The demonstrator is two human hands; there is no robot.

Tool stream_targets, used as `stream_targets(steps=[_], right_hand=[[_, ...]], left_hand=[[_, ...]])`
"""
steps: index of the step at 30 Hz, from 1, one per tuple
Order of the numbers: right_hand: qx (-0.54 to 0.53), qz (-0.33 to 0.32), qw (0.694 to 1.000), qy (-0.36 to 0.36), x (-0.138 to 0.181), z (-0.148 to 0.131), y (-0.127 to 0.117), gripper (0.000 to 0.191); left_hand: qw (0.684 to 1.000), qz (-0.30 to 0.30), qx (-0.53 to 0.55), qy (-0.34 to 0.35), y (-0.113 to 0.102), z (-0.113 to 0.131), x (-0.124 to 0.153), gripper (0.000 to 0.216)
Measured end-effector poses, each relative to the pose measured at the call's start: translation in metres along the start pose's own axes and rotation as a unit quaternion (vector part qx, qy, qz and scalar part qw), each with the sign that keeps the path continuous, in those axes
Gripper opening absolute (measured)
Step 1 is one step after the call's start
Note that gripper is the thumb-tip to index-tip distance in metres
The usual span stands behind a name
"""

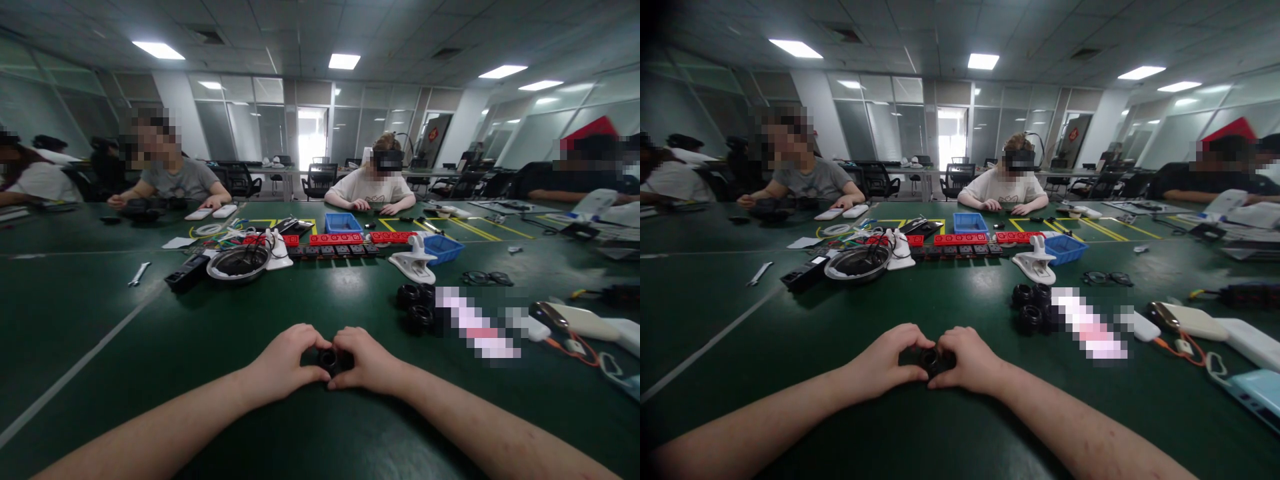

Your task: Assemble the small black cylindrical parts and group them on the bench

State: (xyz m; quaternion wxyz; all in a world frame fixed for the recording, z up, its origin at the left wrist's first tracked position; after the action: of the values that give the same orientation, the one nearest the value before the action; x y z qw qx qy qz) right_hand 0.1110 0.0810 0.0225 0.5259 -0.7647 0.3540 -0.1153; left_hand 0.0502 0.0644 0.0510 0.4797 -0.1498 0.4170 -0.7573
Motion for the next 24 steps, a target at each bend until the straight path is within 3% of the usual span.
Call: stream_targets(steps=[7, 11, 17, 21, 24], right_hand=[[0.121, 0.053, 0.990, 0.052, 0.000, -0.008, -0.007, 0.044], [0.035, 0.026, 0.999, 0.027, -0.001, -0.007, -0.008, 0.053], [-0.042, -0.097, 0.993, -0.047, -0.001, -0.009, -0.001, 0.035], [-0.053, -0.080, 0.994, -0.058, -0.002, -0.008, -0.003, 0.029], [-0.011, -0.034, 0.999, -0.031, -0.001, -0.006, -0.001, 0.034]], left_hand=[[0.995, 0.071, -0.056, -0.043, -0.006, -0.003, 0.001, 0.022], [0.999, 0.031, -0.028, 0.001, -0.004, 0.004, 0.000, 0.024], [0.996, -0.053, 0.008, 0.066, 0.000, 0.012, -0.002, 0.037], [0.996, -0.057, 0.008, 0.064, 0.001, 0.014, -0.002, 0.034], [0.999, -0.027, -0.009, 0.015, 0.002, 0.009, 0.000, 0.028]])
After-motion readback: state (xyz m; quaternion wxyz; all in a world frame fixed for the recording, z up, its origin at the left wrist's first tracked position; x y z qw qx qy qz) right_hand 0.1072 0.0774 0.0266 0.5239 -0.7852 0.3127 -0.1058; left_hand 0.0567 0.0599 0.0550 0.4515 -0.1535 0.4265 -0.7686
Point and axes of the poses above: each hand's wrist, its own x-axis away from the middle knuckle, its own y-axis out of the palm, z = x × y, the point moved 10 cm from there along -x, towards the middle knuckle, and after that the axes turned 4 degrees about z, right-handed, at the moved point
